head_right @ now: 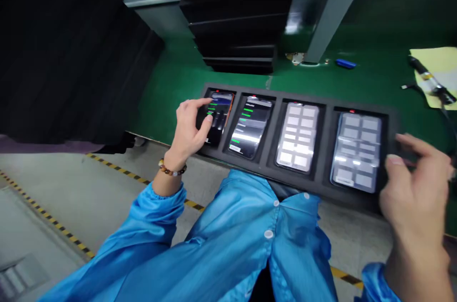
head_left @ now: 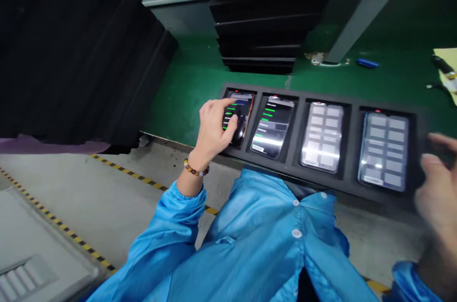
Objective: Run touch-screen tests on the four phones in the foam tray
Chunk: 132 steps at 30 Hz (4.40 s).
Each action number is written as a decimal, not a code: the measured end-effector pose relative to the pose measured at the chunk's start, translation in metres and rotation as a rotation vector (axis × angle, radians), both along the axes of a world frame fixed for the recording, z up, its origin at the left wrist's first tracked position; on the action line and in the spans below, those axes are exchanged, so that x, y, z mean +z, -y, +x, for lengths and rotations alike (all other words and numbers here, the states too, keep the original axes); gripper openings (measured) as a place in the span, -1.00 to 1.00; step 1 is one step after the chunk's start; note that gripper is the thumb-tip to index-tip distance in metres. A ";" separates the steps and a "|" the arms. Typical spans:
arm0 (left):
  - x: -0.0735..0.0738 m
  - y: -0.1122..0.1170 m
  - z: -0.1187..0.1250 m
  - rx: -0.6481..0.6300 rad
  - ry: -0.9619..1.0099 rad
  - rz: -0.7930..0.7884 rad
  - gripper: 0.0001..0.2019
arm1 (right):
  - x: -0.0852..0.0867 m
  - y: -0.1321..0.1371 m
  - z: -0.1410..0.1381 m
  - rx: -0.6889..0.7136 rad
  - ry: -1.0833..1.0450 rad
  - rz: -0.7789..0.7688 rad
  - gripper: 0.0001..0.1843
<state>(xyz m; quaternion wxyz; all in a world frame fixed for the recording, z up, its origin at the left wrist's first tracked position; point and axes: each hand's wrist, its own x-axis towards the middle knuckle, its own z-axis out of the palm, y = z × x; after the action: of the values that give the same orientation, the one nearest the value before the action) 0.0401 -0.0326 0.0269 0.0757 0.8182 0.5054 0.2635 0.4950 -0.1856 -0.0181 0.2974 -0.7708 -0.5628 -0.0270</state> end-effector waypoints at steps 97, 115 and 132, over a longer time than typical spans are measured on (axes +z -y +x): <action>0.007 -0.004 0.163 -1.001 -0.218 -0.082 -0.53 | 0.037 0.028 0.010 0.356 0.195 -0.209 -0.51; 0.009 -0.067 0.193 -0.832 -0.263 -0.143 -0.52 | 0.028 -0.048 0.034 0.266 0.158 -0.214 -0.46; 0.005 -0.062 0.189 -0.822 -0.240 -0.102 -0.50 | 0.042 0.015 0.003 0.273 0.230 -0.275 -0.44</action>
<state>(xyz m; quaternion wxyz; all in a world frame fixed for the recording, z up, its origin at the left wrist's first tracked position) 0.2290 0.0298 0.0315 0.1554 0.9715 0.1551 0.0892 0.4978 -0.2002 0.0239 0.1241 -0.7126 -0.6905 0.0027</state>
